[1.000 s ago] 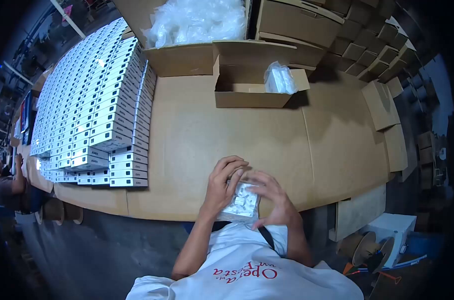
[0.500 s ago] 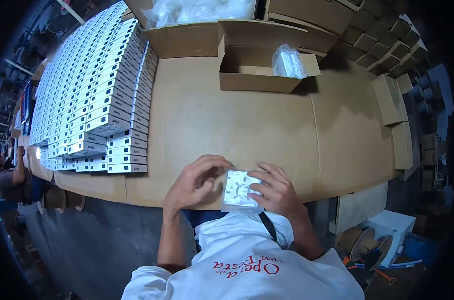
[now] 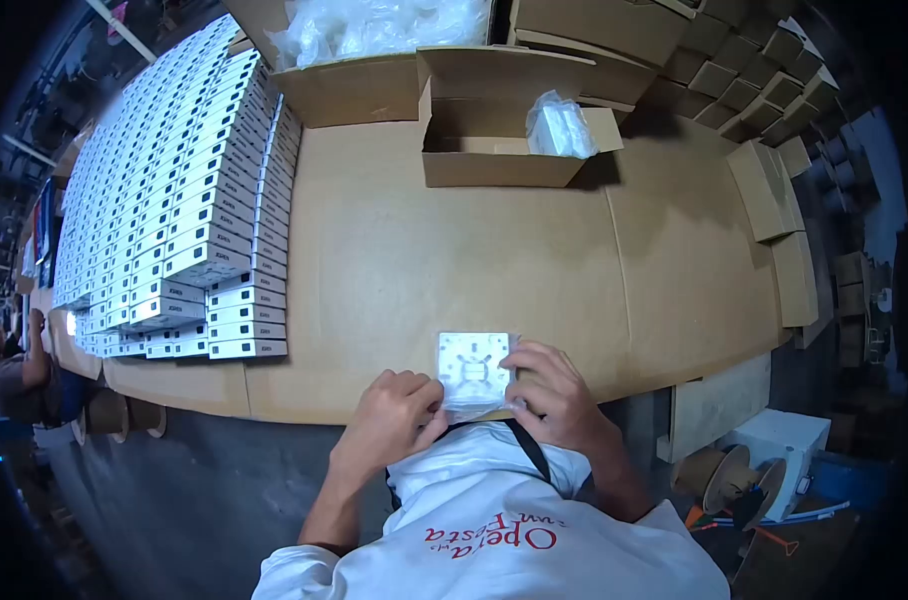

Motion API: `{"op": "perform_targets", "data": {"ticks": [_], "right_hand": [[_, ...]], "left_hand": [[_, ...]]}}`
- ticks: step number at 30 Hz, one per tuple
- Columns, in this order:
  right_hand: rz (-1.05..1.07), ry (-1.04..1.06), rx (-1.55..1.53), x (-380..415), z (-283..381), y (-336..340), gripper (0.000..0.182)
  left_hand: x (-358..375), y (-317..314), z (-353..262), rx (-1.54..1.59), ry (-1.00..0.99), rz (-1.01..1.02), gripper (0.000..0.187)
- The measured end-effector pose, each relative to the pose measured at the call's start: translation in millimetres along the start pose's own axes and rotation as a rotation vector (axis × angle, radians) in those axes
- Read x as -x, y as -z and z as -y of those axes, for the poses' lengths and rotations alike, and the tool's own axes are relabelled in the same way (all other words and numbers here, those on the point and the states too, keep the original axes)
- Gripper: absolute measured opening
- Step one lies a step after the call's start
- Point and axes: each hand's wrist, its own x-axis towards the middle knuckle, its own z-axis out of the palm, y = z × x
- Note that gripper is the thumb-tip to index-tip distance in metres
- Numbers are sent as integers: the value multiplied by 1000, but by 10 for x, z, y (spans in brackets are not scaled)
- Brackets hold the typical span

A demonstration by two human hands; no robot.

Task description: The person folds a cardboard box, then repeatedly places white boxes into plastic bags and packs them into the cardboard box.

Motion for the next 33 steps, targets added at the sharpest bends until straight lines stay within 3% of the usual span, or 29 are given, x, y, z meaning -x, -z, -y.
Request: {"op": "perform_targets", "data": {"ticks": [4, 5, 9, 10, 13, 16, 19, 21, 23, 25, 27, 28, 33], "right_hand": [[-113, -219, -389, -265, 42, 226, 11], [-145, -294, -493, -313, 52, 260, 11], [-248, -9, -1284, -519, -220, 47, 57], [-148, 53, -1234, -531, -332, 25, 86], [-172, -155, -1026, -516, -333, -192, 86], [-235, -271, -1001, -513, -337, -295, 69], [-338, -256, -966, -574, -308, -270, 53], [-424, -209, -968, -609, -244, -224, 49], [-418, -225, -925, -639, -216, -191, 45], [-366, -207, -802, -644, -200, -170, 46], [-396, -262, -820, -673, -121, -143, 29], [-421, -283, -833, -678, -110, -142, 25], [-454, -313, -910, -705, -61, -116, 20]], "left_hand": [[-251, 366, -256, 333, 219, -195, 8], [-336, 397, -252, 428, 197, -232, 7], [-613, 523, -252, 807, 107, -305, 9], [-679, 548, -243, 845, 103, -315, 9], [-802, 578, -157, 932, 109, -338, 8], [-831, 561, -52, 1053, 148, -328, 13], [-847, 487, 160, 1351, -68, -532, 26], [-846, 391, 185, 963, -103, -588, 49], [-792, 210, 153, 885, -118, -378, 53], [-761, 65, 122, 939, 46, -314, 43], [-760, -48, 93, 1025, 245, -321, 38], [-784, -57, 13, 1091, 176, -373, 32], [-737, -63, -73, 1229, 259, -363, 28]]}}
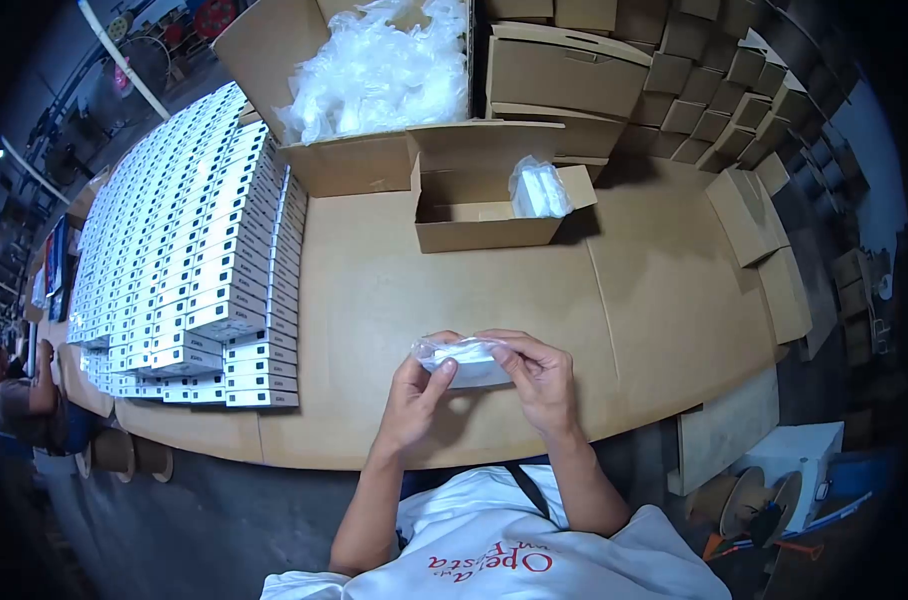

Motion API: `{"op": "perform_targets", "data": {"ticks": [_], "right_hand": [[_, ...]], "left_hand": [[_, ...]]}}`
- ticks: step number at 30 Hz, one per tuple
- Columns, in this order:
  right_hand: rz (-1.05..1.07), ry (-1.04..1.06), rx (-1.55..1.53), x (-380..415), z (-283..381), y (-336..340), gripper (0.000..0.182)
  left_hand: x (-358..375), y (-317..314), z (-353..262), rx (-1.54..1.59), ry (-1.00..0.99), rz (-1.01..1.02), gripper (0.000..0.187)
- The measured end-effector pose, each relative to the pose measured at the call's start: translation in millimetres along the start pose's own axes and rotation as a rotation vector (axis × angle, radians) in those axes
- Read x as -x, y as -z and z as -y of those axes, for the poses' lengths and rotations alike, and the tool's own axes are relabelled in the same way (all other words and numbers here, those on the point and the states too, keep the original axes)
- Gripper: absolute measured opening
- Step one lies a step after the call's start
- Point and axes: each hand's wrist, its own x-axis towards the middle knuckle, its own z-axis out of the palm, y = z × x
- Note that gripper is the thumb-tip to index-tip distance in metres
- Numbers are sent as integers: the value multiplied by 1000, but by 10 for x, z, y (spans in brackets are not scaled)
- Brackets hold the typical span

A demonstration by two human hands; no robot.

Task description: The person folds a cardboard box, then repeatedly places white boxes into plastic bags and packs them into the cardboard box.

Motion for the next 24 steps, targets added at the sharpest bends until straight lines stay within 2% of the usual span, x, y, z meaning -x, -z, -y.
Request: {"op": "perform_targets", "data": {"ticks": [6, 9, 12, 13, 16, 17, 19, 24], "right_hand": [[-29, -23, -109, 10, -64, -57, 20], [-156, 109, -120, 38, -35, -180, 17], [41, 394, 270, 32, -6, -17, 19], [125, 508, 468, -28, 31, 43, 28], [154, 308, 595, -7, 84, 88, 30], [161, 346, 581, -41, 68, 117, 34], [164, 287, 555, -61, 126, 138, 33], [171, 225, 584, -55, 197, 166, 30]], "left_hand": [[-15, -53, 104, 7, -38, -124, 23], [-77, 18, 243, 64, -31, -207, 24], [-97, 42, 241, 102, -14, -254, 25], [-99, 42, 224, 109, -10, -264, 25], [-98, 55, 246, 49, -32, -221, 29], [-98, 46, 227, 89, -27, -218, 31], [-81, 23, 165, 166, -15, -220, 35], [-75, 7, 137, 4, -75, -203, 43]]}}
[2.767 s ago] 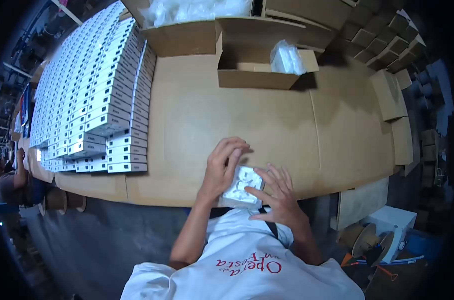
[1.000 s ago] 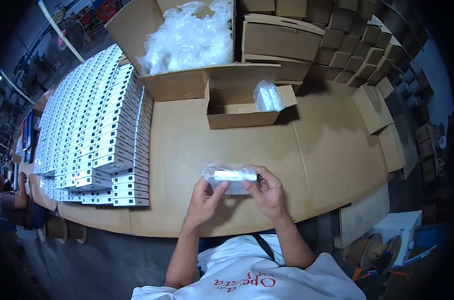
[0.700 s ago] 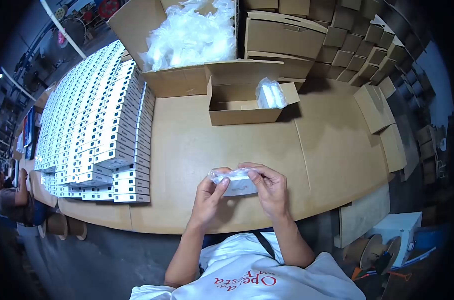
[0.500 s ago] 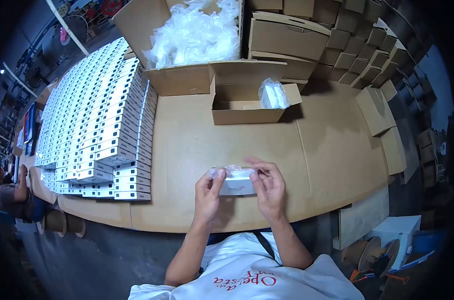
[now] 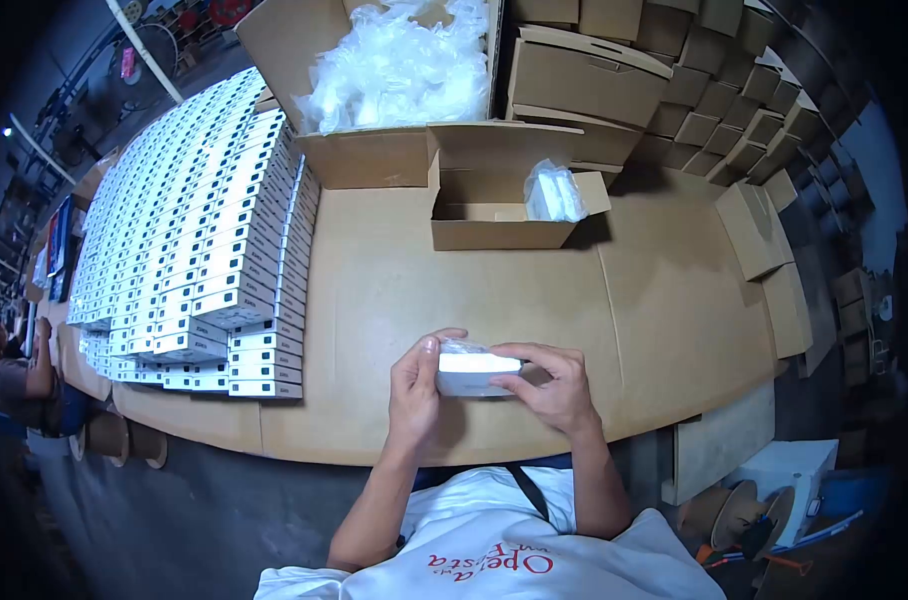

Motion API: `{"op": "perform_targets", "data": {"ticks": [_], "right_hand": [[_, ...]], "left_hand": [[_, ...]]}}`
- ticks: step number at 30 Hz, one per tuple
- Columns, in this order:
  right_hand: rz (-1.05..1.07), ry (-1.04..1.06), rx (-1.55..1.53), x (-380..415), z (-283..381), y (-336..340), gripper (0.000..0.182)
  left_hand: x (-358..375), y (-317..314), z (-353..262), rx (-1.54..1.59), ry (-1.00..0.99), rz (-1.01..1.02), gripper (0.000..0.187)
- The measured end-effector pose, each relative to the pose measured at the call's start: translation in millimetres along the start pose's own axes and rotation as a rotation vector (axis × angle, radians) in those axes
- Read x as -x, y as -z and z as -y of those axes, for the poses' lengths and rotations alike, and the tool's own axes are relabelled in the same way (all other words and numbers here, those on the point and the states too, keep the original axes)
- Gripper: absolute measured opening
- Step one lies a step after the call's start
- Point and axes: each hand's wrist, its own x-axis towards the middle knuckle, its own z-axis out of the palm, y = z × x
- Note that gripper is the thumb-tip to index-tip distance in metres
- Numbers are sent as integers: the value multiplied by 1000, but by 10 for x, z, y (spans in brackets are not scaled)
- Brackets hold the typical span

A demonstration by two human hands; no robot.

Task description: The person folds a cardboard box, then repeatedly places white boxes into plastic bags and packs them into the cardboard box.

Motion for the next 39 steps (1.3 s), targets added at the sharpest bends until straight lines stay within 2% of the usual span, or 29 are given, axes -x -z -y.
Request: {"op": "perform_targets", "data": {"ticks": [3, 5, 8, 9, 12, 15, 18, 21, 24, 25, 29, 31, 34, 39], "right_hand": [[-20, -48, -48, 32, -18, 10, 30], [-68, -90, -89, 52, -30, 36, 29], [-71, -11, 34, 11, 41, 67, 29], [-61, -56, 7, 18, 72, 67, 32], [-65, 65, -46, 13, -55, 33, 35], [-30, 68, -43, -17, 16, 67, 39], [-28, 317, 344, -164, 164, 171, 37], [187, 343, 356, -192, 257, 203, 35], [196, 411, 297, -244, 223, 227, 33], [163, 457, 259, -296, 194, 239, 34], [-98, 288, 276, -471, 151, 353, 30], [-248, 170, 241, -606, 54, 415, 26], [-487, 121, 156, -896, -61, 426, 21], [-613, 207, 202, -1306, -373, 414, 18]], "left_hand": [[89, -94, -261, -51, -43, -47, 41], [99, -205, -255, -128, -303, -199, 34], [90, 60, -335, -977, -943, 47, 44], [97, 59, -385, -1061, -964, 152, 56], [-1, 127, -340, -986, -852, 256, 55], [-33, 180, -302, -751, -735, 267, 49], [-48, 220, -283, -680, -680, 298, 43], [-74, 286, -310, -655, -657, 334, 41], [-76, 318, -306, -592, -626, 301, 46], [-79, 349, -342, -649, -639, 311, 56], [56, 424, -619, -815, -749, 93, 69], [177, 649, -701, -957, -779, 10, 65], [311, 915, -909, -1149, -808, -134, 53], [431, 1356, -1204, -1366, -794, -374, 37]]}}
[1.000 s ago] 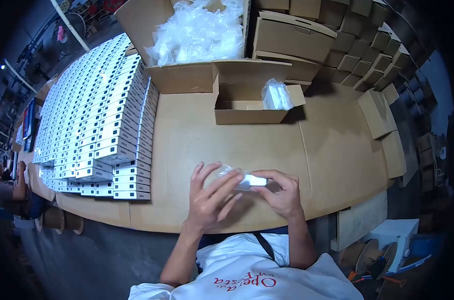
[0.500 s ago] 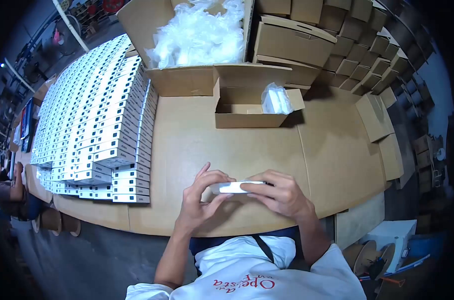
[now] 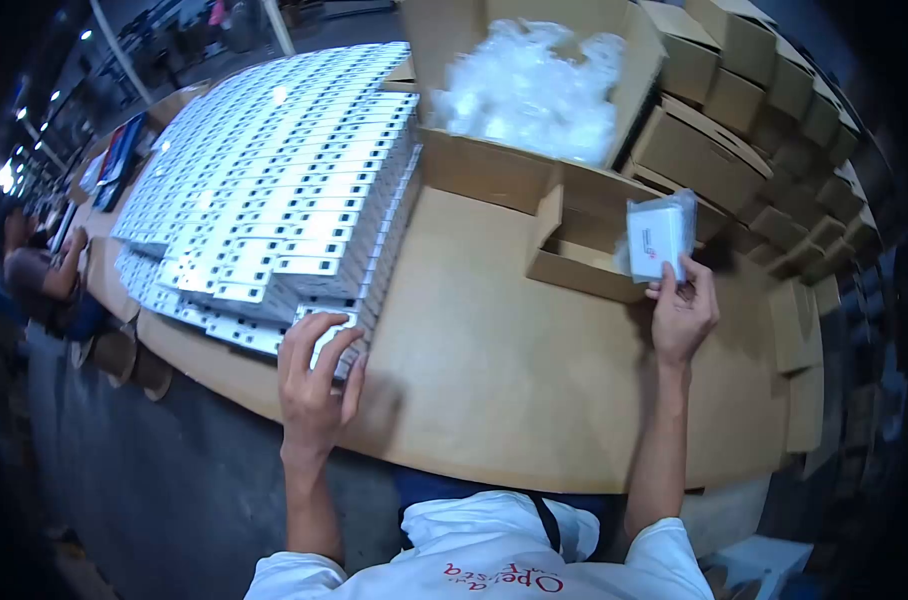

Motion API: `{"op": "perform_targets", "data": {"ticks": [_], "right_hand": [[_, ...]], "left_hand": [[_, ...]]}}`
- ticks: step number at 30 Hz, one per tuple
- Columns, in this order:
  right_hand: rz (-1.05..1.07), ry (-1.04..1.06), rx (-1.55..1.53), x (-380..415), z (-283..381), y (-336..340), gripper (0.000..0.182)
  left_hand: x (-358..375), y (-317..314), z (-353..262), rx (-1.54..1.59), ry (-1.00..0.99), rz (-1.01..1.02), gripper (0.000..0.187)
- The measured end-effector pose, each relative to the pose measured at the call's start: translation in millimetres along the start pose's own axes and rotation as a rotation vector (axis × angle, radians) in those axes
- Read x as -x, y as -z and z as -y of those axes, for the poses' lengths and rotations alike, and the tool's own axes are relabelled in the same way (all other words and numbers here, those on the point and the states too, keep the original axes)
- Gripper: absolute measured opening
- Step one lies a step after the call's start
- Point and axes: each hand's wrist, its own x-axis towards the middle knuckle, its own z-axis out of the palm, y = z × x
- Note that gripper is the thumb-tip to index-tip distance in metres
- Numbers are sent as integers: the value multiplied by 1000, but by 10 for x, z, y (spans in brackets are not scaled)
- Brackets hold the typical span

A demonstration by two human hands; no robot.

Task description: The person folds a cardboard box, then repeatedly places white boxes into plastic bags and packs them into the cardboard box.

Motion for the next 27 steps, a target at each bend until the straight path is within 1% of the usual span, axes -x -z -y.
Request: {"op": "perform_targets", "data": {"ticks": [1, 3, 4, 7, 10, 13, 14, 17, 18, 19, 21, 23, 24, 27], "right_hand": [[-15, 1, -9, -19, -36, -69, 18], [-9, 22, 60, 11, -214, -154, 18], [4, 59, 129, 25, -197, -179, 18], [35, -13, 236, 73, -364, -223, 17], [100, 62, 496, 14, -404, -211, 19], [138, 134, 551, -11, -461, -274, 18], [157, 55, 579, -3, -442, -295, 17], [209, 135, 686, -19, -603, -310, 17], [253, 66, 723, -26, -606, -327, 16], [270, 29, 730, 0, -599, -315, 19], [293, -42, 740, 24, -552, -311, 24], [289, 81, 790, 152, -618, -245, 31], [286, 142, 817, 198, -641, -204, 35], [217, 184, 813, 424, -219, -170, 47]], "left_hand": [[-12, 63, 81, -57, 5, -22, 34], [-10, 134, 234, -70, 42, -75, 32], [-29, 164, 278, -100, 35, -96, 33], [-77, 185, 391, -87, 33, -147, 35], [-136, 123, 494, -151, 9, -140, 39], [-198, 38, 504, -152, 11, -107, 43], [-212, 3, 501, -163, 14, -102, 44], [-221, -71, 561, -158, 27, -124, 48], [-207, -92, 586, -159, 26, -132, 48], [-193, -105, 593, -157, 24, -136, 48], [-205, -137, 604, -176, 0, -166, 41], [-182, -173, 625, -202, -31, -182, 38], [-169, -190, 621, -197, -26, -206, 34], [-141, -68, 512, -253, -21, -169, 31]]}}
